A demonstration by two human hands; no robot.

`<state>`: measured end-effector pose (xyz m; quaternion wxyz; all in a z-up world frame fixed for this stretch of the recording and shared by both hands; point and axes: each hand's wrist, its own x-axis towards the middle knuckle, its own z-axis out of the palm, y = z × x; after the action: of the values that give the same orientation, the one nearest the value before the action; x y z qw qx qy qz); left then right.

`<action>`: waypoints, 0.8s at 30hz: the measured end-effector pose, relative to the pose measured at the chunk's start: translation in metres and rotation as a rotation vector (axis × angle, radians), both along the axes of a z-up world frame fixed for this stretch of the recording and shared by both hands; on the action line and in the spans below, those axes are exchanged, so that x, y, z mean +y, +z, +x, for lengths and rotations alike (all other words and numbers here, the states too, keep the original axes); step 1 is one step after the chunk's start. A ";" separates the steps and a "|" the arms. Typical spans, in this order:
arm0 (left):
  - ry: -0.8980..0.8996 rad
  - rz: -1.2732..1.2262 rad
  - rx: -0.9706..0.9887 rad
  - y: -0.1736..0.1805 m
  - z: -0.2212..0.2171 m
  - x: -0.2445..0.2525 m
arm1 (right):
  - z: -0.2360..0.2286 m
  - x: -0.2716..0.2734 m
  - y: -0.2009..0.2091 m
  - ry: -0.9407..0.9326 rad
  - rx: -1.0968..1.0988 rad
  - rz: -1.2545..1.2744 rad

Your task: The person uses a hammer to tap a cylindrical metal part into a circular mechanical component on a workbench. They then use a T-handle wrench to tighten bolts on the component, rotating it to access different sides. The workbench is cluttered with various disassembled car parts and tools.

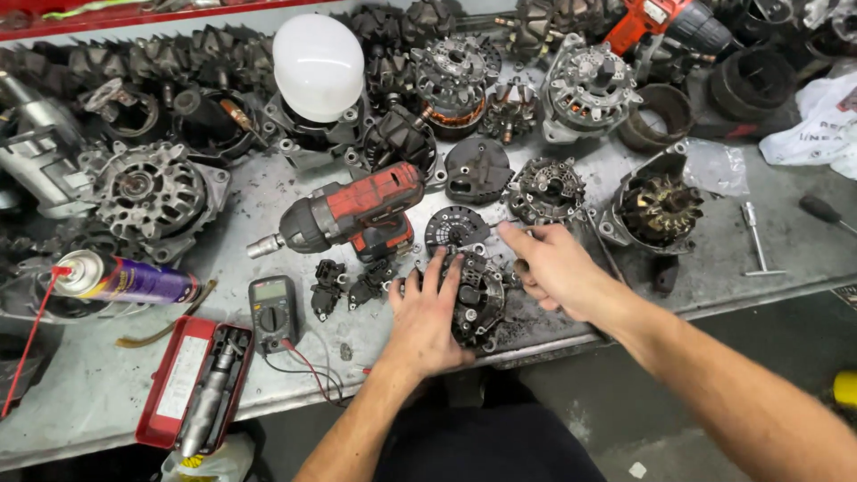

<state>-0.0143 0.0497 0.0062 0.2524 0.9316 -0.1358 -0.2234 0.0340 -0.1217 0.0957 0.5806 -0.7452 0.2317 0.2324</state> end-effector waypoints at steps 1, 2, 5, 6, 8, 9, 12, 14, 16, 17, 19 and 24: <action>-0.003 0.000 0.000 0.001 0.000 0.000 | 0.002 -0.001 0.002 -0.003 0.000 0.000; -0.003 -0.005 0.015 0.002 -0.001 -0.001 | 0.004 -0.001 0.005 0.079 -0.011 -0.047; 0.008 0.005 0.031 0.001 -0.001 -0.003 | 0.017 0.002 0.018 0.287 -0.007 -0.206; 0.017 0.015 0.041 -0.001 -0.002 -0.004 | 0.021 0.003 0.023 0.412 0.015 -0.322; 0.017 0.013 0.036 -0.002 -0.005 -0.004 | 0.025 -0.004 0.006 0.469 0.029 -0.355; 0.018 0.011 0.028 -0.003 -0.004 -0.005 | 0.029 -0.007 -0.002 0.526 0.039 -0.389; -0.086 -0.010 -0.019 -0.006 0.003 0.006 | 0.026 -0.026 -0.008 0.845 -0.032 -0.437; -0.183 -0.023 -0.061 -0.010 0.019 0.016 | 0.020 -0.028 -0.006 1.155 -0.080 -0.494; -0.281 -0.035 -0.106 -0.009 0.032 0.024 | 0.017 -0.027 -0.007 1.466 -0.135 -0.548; -0.328 -0.040 -0.097 -0.005 0.037 0.026 | 0.016 -0.025 -0.011 1.576 -0.293 -0.607; -0.381 -0.040 -0.092 -0.003 0.041 0.029 | 0.015 -0.030 -0.020 1.673 -0.460 -0.668; -0.346 -0.083 -0.195 -0.021 0.030 0.029 | 0.011 -0.060 -0.056 1.536 -1.675 -0.702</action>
<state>0.0155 0.0790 -0.0143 0.2341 0.9005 -0.3266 -0.1665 0.0448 -0.1820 0.0402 0.0240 -0.7270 -0.6763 -0.1161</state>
